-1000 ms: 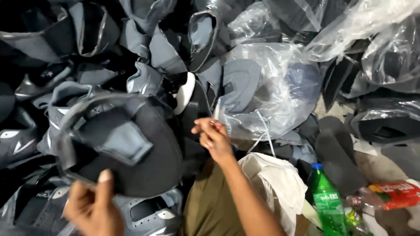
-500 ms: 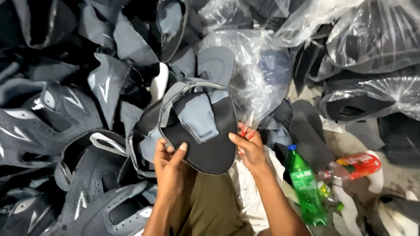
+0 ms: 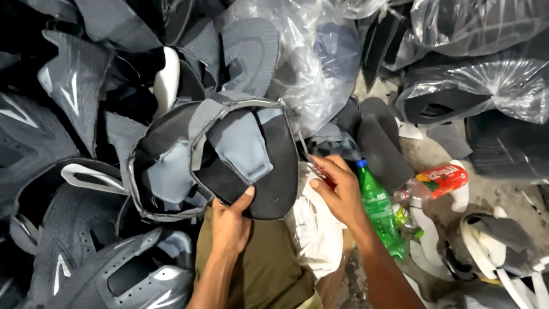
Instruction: The person trims excess material and loose threads from shoe uppers using a small cutter.
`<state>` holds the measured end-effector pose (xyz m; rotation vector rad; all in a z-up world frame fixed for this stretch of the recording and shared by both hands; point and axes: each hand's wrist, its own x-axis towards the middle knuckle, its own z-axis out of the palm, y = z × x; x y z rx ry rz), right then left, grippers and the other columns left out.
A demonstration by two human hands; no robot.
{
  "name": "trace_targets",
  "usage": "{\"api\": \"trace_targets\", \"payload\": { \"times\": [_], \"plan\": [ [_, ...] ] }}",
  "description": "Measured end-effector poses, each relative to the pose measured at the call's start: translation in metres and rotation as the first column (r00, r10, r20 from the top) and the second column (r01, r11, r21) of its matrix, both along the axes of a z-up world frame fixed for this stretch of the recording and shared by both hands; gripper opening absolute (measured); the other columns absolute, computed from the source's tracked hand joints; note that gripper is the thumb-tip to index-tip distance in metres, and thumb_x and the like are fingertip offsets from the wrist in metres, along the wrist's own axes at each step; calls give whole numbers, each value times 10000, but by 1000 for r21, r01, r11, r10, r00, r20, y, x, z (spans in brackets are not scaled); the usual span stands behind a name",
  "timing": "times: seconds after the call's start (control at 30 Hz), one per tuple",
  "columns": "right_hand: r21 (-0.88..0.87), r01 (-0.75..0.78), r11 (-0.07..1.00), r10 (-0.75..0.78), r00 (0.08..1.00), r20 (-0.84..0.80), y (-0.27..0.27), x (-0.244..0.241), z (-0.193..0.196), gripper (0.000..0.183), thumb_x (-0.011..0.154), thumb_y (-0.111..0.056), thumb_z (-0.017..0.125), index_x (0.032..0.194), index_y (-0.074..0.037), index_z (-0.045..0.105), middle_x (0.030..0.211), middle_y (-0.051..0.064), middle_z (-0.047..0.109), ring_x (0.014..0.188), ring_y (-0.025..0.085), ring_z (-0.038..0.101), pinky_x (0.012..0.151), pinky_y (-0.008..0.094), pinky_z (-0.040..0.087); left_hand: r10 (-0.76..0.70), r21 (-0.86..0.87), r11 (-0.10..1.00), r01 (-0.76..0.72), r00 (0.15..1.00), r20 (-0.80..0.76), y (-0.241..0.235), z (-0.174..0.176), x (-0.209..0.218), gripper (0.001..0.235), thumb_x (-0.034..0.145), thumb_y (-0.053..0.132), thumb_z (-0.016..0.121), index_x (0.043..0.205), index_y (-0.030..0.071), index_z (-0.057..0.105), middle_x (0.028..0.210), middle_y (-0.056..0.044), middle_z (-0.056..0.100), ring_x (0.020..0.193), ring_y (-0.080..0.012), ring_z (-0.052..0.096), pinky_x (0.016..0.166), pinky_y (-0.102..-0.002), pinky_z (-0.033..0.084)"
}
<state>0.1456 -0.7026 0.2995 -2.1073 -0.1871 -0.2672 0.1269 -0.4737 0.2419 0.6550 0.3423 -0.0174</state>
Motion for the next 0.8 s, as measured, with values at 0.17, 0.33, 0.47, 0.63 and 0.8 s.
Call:
{"api": "trace_targets", "payload": {
  "times": [0.17,0.33,0.47,0.63,0.8],
  "plan": [
    [-77,-145,986,152,983,102,33,-1,21,418,852,-111,806,1258,-65,718,1012,61,634,855,142,656,665,245,541,-34,19,999,33,996,85,5,-20,-1,347,864,-87,726,1198,-15,665,1172,-120,730,1047,-245,701,948,-411,549],
    [-174,-108,979,132,983,130,50,12,14,347,780,-171,904,1056,-47,735,873,54,647,694,126,656,609,258,522,-74,-1,997,75,995,63,14,-14,-4,351,857,-87,703,1191,11,661,1142,-111,732,1024,-235,710,926,-405,568],
    [-120,-167,979,176,982,67,39,17,3,233,811,-151,895,982,-52,772,800,43,647,664,112,655,589,260,514,-120,-4,993,122,983,140,17,-14,-4,326,881,-97,680,1198,-18,678,1149,-122,742,1021,-225,715,928,-396,564],
    [-117,-172,978,184,978,97,48,10,32,252,768,-137,895,968,-38,776,788,39,661,655,117,632,580,264,486,-113,58,992,108,988,102,14,-16,-5,339,862,-98,677,1184,8,679,1131,-89,749,1004,-200,720,917,-379,565],
    [-208,-247,947,282,946,159,65,17,40,297,749,-140,909,973,-18,758,807,55,636,680,123,617,603,264,489,-188,62,982,180,972,142,17,-35,-6,212,947,-80,690,1158,-72,689,1114,-148,742,985,-247,704,902,-419,554]
  ]
}}
